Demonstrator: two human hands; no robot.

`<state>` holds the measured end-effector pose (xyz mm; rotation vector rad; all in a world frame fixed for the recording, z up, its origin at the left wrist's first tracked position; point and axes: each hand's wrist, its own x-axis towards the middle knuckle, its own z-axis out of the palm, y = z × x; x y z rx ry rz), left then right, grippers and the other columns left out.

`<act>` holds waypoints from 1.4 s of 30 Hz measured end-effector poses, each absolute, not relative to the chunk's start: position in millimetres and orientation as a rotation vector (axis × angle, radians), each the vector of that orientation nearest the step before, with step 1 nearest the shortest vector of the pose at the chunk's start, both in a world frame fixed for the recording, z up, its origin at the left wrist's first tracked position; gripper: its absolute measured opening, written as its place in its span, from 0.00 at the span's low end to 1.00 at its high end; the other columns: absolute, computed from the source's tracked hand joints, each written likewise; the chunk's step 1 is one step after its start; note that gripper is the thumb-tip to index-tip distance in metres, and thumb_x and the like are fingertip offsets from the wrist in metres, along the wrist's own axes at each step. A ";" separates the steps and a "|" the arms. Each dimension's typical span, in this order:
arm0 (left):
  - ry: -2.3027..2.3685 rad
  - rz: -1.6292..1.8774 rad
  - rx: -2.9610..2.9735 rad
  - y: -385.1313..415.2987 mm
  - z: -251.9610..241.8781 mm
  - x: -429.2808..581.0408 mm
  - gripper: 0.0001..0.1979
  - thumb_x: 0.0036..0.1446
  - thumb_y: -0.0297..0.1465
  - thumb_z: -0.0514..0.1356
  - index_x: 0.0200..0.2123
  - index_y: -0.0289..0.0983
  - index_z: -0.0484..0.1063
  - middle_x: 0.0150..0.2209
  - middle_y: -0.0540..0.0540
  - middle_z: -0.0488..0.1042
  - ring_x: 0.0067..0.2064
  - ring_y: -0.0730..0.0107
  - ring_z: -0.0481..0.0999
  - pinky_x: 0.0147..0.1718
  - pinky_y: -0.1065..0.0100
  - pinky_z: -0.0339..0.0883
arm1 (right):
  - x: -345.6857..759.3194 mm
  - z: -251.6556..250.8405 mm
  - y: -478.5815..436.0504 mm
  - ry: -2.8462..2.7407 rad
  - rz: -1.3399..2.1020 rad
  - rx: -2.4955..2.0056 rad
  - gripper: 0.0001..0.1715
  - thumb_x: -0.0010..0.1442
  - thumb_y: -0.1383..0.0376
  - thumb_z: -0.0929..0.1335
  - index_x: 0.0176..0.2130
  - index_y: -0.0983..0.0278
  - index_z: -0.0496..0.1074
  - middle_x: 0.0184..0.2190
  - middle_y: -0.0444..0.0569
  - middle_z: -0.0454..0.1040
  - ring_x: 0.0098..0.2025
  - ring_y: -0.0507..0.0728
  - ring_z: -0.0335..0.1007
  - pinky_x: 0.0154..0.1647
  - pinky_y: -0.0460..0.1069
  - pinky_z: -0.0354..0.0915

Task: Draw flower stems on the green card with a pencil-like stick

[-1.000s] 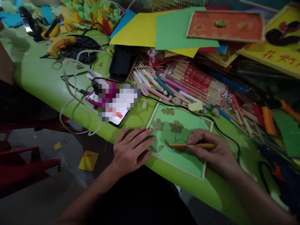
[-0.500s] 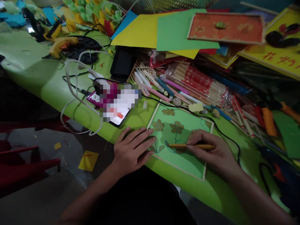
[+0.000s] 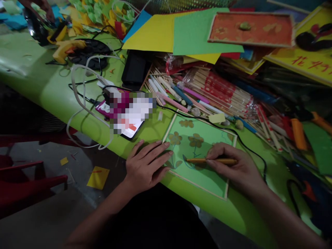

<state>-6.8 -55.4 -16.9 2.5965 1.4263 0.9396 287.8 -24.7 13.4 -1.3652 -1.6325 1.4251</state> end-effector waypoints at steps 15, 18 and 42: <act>1.422 0.930 2.585 -55.7 -16.6 -6.7 0.15 0.66 0.36 0.60 0.53 0.45 0.78 0.58 0.49 0.78 0.57 0.60 0.79 0.66 0.53 0.55 | 286.6 14.0 -24.0 -1.644 1.397 -1.373 0.09 0.61 0.59 0.75 0.33 0.60 0.75 0.29 0.45 0.74 0.30 0.54 0.69 0.30 0.47 0.64; 1.425 0.940 2.581 -55.9 -16.5 -6.8 0.14 0.66 0.36 0.59 0.53 0.44 0.78 0.58 0.49 0.78 0.57 0.60 0.79 0.66 0.53 0.55 | 285.0 15.1 -23.9 -1.615 1.418 -1.390 0.08 0.61 0.59 0.75 0.34 0.60 0.75 0.30 0.45 0.75 0.30 0.54 0.70 0.32 0.47 0.65; 1.430 0.927 2.584 -56.0 -17.8 -7.9 0.15 0.64 0.36 0.61 0.53 0.46 0.77 0.58 0.51 0.78 0.57 0.60 0.78 0.65 0.53 0.56 | 289.2 13.0 -24.5 -1.660 1.402 -1.359 0.11 0.61 0.58 0.75 0.32 0.60 0.74 0.30 0.46 0.72 0.31 0.56 0.66 0.31 0.49 0.60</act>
